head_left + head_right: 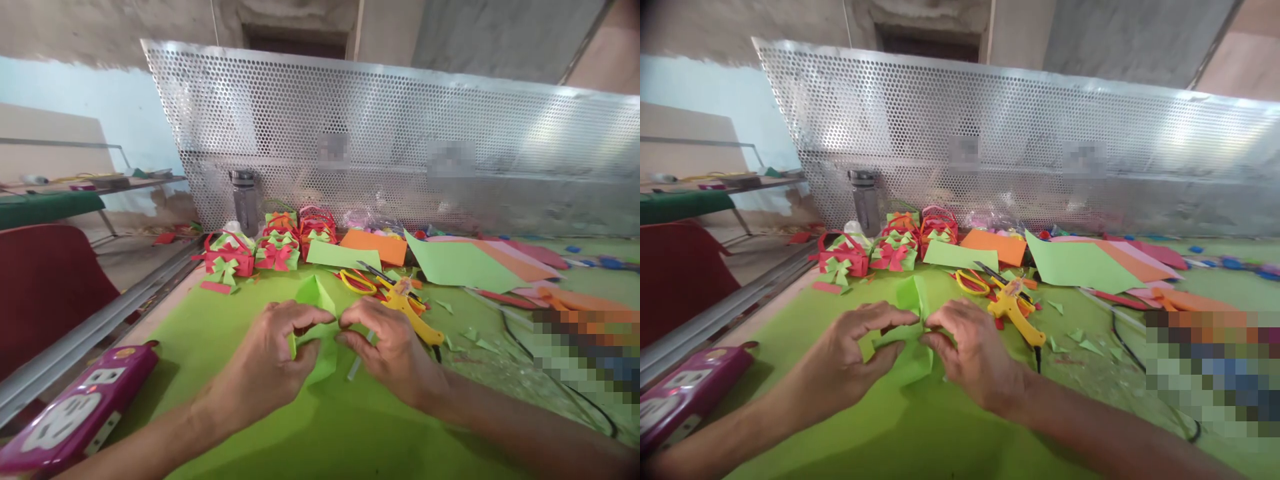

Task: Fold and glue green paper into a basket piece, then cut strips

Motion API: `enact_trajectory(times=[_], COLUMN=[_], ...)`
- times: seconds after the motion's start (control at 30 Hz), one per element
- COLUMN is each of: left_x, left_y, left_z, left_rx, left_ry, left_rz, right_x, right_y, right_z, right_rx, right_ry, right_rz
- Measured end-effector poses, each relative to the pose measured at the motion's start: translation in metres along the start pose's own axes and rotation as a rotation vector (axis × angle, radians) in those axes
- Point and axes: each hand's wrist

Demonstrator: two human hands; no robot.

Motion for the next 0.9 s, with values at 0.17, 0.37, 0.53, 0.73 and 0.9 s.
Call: enact_trajectory(times=[0.17, 0.37, 0.53, 0.73, 0.9], left_x=[0.001, -0.004, -0.005, -0.005, -0.008], left_y=[-0.002, 0.001, 0.002, 0.001, -0.001], left_z=[0.0, 0.001, 0.003, 0.001, 0.0], left_rx=[0.027, 0.139, 0.169, 0.218, 0.21], left_ry=[0.076, 0.075, 0.098, 0.214, 0.255], left_rz=[-0.024, -0.029, -0.046, -0.045, -0.071], right_x=[0.002, 0.002, 0.003, 0.007, 0.013], right_y=[0.002, 0.017, 0.028, 0.029, 0.034], right_z=[-0.002, 0.006, 0.019, 0.022, 0.022], right_rx=[0.038, 0.24, 0.4, 0.397, 0.392], right_ry=[-0.037, -0.049, -0.1, -0.194, -0.27], right_rz=[0.071, 0.19, 0.081, 0.1, 0.125])
Point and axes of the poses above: each hand's wrist, its own z-axis towards the middle knuckle, its own y-axis out of the back of the hand, x = y × z, and after that the axes turned 8 degrees about x, right-handed
